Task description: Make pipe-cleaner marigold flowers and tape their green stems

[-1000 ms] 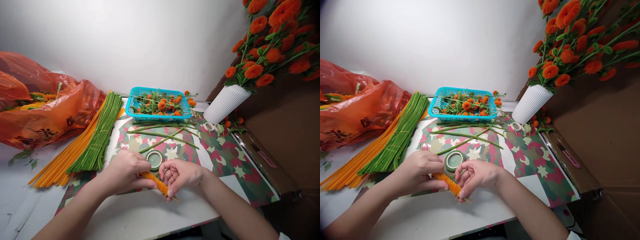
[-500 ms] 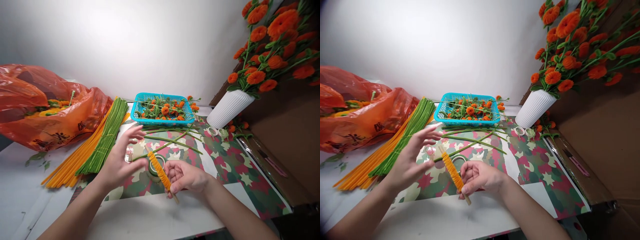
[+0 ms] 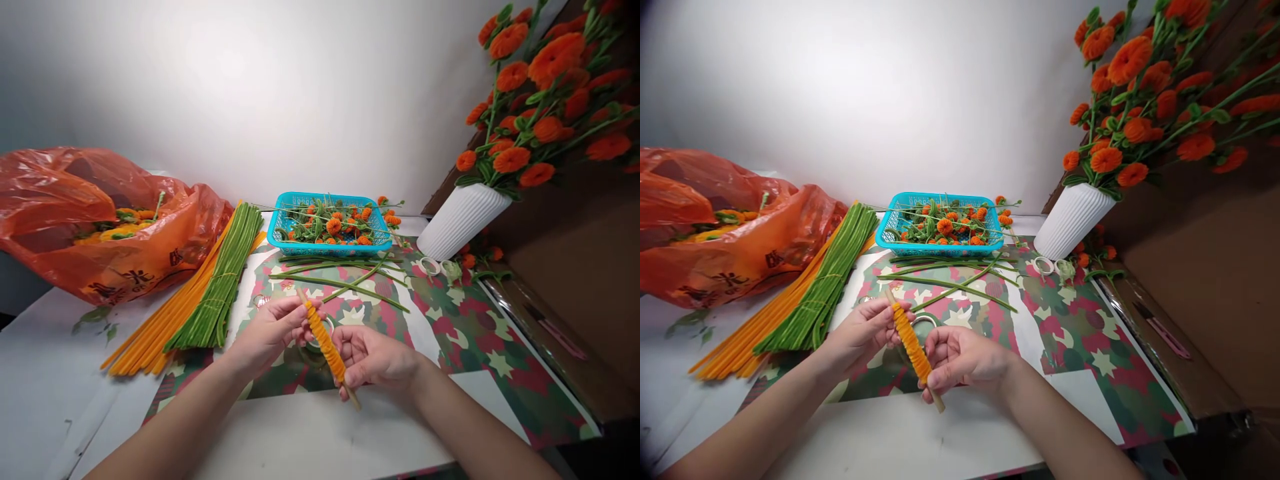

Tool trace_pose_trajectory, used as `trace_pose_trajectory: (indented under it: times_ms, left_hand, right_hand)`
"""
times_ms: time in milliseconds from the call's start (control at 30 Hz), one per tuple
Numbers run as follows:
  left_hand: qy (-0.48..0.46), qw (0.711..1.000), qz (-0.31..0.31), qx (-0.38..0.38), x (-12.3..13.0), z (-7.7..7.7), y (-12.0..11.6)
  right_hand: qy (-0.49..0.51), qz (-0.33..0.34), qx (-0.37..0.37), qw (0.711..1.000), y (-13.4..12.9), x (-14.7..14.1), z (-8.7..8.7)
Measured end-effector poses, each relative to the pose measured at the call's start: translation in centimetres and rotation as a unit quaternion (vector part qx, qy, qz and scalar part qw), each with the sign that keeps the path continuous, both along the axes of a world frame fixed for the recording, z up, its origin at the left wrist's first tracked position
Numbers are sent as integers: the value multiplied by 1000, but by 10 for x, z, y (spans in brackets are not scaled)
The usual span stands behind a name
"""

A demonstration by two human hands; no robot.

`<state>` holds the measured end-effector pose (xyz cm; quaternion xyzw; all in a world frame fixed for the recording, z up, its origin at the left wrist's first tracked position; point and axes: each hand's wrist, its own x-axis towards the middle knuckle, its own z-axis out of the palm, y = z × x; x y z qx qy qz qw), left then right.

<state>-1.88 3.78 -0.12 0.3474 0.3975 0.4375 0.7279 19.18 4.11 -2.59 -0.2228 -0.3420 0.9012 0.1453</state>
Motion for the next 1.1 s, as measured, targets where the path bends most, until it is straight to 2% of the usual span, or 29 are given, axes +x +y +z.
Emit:
trace_pose_trajectory:
  times_ms: [133, 333, 667, 767, 900, 1100]
  left_hand:
    - [31, 999, -23, 15, 0, 2, 0]
    - [91, 995, -11, 28, 4, 4, -3]
    - [79, 997, -9, 15, 12, -1, -7]
    - [34, 999, -15, -13, 11, 1, -6]
    - [-15, 999, -7, -46, 7, 4, -4]
    - [7, 998, -49, -28, -3, 0, -2]
  right_hand:
    - [-24, -22, 2, 999, -1, -3, 1]
    - [-45, -99, 23, 994, -1, -8, 2]
    - [-38, -162, 51, 985, -5, -14, 5]
    - [-42, -148, 53, 987, -6, -14, 9]
    - [-51, -85, 47, 994, -5, -12, 14]
    - [-39, -17, 25, 999, -5, -6, 14]
